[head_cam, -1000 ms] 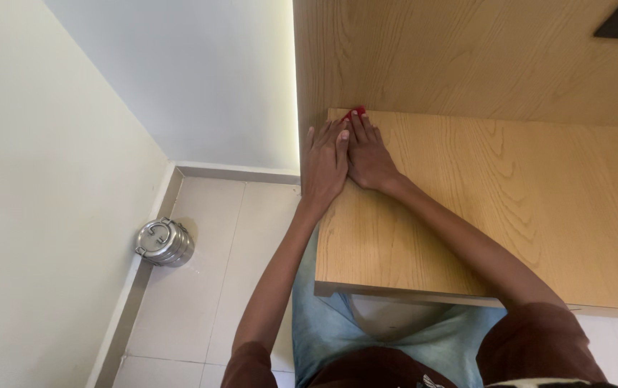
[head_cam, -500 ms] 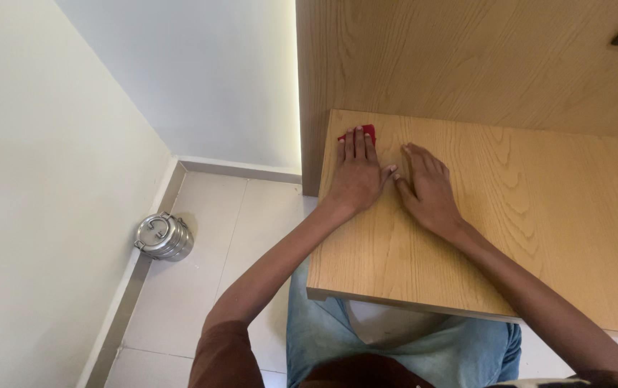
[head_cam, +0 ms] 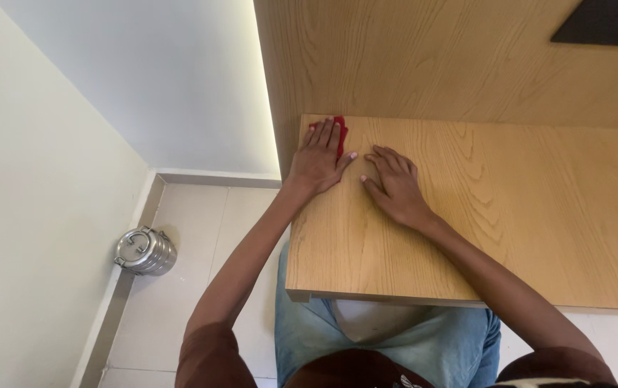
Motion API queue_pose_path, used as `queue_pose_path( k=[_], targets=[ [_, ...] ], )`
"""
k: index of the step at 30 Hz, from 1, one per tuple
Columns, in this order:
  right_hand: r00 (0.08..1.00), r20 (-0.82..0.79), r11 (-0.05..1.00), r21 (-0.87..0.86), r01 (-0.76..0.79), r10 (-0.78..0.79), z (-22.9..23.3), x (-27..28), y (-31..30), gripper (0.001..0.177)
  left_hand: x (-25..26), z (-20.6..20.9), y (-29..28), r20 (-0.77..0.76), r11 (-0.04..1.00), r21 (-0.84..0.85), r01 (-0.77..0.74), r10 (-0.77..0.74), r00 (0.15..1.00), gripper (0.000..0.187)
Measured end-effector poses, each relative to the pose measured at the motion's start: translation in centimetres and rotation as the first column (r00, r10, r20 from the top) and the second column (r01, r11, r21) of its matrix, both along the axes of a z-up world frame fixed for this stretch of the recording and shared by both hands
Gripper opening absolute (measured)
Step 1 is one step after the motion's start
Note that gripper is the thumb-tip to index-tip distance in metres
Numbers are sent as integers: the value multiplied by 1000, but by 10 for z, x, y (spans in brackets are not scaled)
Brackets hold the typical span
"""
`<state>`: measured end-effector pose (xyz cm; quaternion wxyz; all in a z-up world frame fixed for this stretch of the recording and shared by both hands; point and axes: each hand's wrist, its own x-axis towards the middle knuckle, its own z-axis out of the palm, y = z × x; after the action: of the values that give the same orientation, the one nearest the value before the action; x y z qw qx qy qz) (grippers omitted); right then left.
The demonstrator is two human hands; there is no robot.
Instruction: The person wipes the top surface of a wooden desk with a red cloth after pouring water from a bottle, then sits on the floor to wipe the front panel and edges of the desk drawer.
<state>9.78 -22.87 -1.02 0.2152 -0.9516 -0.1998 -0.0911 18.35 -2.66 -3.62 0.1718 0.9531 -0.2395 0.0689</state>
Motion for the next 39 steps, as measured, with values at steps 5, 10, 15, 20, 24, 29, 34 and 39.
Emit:
queue_pose_path(
  k=[5, 10, 15, 20, 24, 29, 34, 39],
  targets=[
    [1000, 14, 999, -33, -1, 1, 1, -5, 2, 53, -82, 11, 32, 20, 996, -41, 78, -77, 997, 86],
    [999, 38, 998, -62, -1, 3, -1, -2, 3, 53, -153, 18, 48, 7, 995, -71, 67, -66, 998, 85],
    [997, 71, 996, -85, -29, 35, -6, 0, 3, 53, -86, 6, 34, 19, 999, -35, -40, 40, 999, 81],
    [999, 52, 998, -65, -12, 15, -2, -1, 4, 50, -5, -2, 13, -5, 979, -103, -175, 176, 984, 82],
    [998, 59, 997, -79, -15, 20, -2, 0, 5, 49, 11, -8, 9, 1, 974, -133, -182, 184, 983, 85],
    [999, 52, 996, -85, -11, 15, -1, 0, 2, 50, -8, -2, 13, -19, 980, -131, -151, 150, 989, 84],
    [997, 78, 994, -110, -9, 17, -5, -3, 3, 53, -84, 10, 22, -21, 979, -150, -141, 139, 990, 80],
    [997, 74, 990, -143, -17, 28, -4, -3, 5, 58, -96, 17, 23, 15, 983, -146, -110, 114, 993, 77]
  ],
)
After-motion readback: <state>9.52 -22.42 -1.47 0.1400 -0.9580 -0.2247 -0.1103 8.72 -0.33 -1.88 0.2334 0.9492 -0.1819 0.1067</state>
